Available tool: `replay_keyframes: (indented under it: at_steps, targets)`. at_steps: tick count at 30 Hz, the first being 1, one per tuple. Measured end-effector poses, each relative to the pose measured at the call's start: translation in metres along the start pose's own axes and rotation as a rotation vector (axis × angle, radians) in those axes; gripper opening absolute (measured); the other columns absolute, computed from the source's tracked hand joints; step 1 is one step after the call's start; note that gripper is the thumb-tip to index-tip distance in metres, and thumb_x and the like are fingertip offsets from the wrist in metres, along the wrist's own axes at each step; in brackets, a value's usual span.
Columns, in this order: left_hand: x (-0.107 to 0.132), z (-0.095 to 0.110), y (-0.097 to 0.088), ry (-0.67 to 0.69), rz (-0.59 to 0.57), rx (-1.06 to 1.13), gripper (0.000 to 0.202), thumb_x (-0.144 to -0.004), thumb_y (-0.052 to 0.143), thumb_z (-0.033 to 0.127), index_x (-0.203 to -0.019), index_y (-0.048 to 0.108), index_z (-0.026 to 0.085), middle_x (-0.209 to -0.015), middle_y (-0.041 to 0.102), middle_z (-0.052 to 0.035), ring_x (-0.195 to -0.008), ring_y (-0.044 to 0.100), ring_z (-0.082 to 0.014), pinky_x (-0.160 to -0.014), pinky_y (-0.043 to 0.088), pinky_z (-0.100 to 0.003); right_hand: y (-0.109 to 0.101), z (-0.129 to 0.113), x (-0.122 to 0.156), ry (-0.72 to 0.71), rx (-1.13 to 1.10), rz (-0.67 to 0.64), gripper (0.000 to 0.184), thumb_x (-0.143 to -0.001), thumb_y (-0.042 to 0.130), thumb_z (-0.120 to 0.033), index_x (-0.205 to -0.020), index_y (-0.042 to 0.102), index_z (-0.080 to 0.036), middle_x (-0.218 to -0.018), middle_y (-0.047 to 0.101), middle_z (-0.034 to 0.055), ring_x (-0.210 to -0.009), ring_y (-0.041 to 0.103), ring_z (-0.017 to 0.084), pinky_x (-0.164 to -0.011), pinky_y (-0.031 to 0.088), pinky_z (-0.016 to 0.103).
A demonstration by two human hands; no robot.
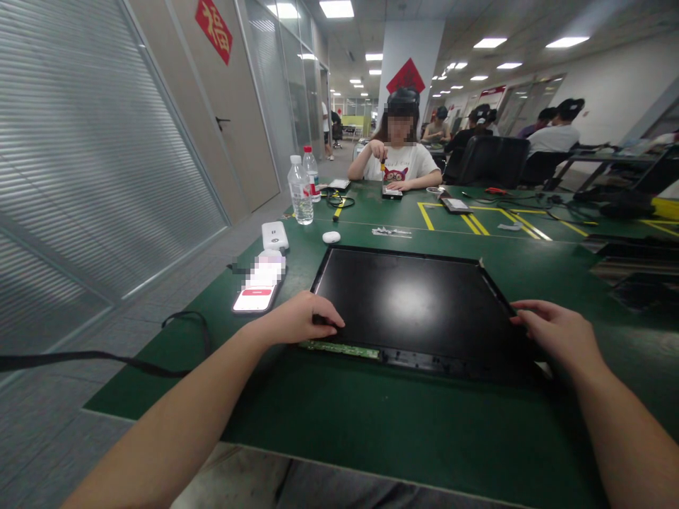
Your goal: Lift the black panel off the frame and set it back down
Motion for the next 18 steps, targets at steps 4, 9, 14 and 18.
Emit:
replay_keyframes:
  at_steps: [4,9,14,18]
  targets:
    - [-0.001,-0.012,-0.017,-0.088,0.205,-0.087,0.036,-0.094,0.069,0.040,-0.122,0.082,0.024,-0.137,0.077,-0.0115,-0.126,0.072,-0.0300,-0.113,0.054,-0.046,-0.001,-0.002,0.002,0.019,-0.025,-0.004,0.044,-0.064,0.058,-0.046,-0.094,0.081,-0.023,-0.079,0.081,0.0057,-0.064,0.067,0.025,-0.071,0.051,0.040]
    - [0.009,-0.054,-0.036,-0.403,0.431,-0.347,0.055,-0.093,0.062,0.039,-0.142,0.068,0.014,-0.149,0.066,-0.0207,-0.141,0.061,-0.0387,-0.123,0.045,-0.055,-0.009,0.000,0.000,0.003,-0.010,0.068,0.042,-0.065,0.057,-0.047,-0.091,0.081,-0.024,-0.078,0.080,0.0062,-0.068,0.067,0.025,-0.067,0.048,0.038]
    - [0.012,-0.082,-0.033,-0.546,0.362,-0.434,0.045,-0.093,0.058,0.036,-0.128,0.073,0.012,-0.148,0.067,-0.0246,-0.145,0.057,-0.0454,-0.125,0.042,-0.061,-0.005,0.017,-0.017,0.023,0.128,0.055,0.032,-0.065,0.062,-0.043,-0.086,0.080,-0.027,-0.081,0.078,0.0077,-0.078,0.070,0.029,-0.072,0.049,0.041]
    - [0.009,-0.083,-0.030,-0.516,0.312,-0.419,0.040,-0.092,0.056,0.031,-0.117,0.079,0.012,-0.147,0.068,-0.0253,-0.145,0.058,-0.0460,-0.125,0.041,-0.059,0.010,0.023,-0.023,0.040,0.173,-0.053,0.025,-0.068,0.067,-0.042,-0.084,0.078,-0.027,-0.093,0.080,0.0101,-0.094,0.073,0.032,-0.082,0.052,0.041]
Point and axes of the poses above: each hand's wrist, its own x-axis away from the middle knuckle, its own y-axis out of the palm, z = x × y, the point moved 9 cm from there along -x, towards the middle knuckle
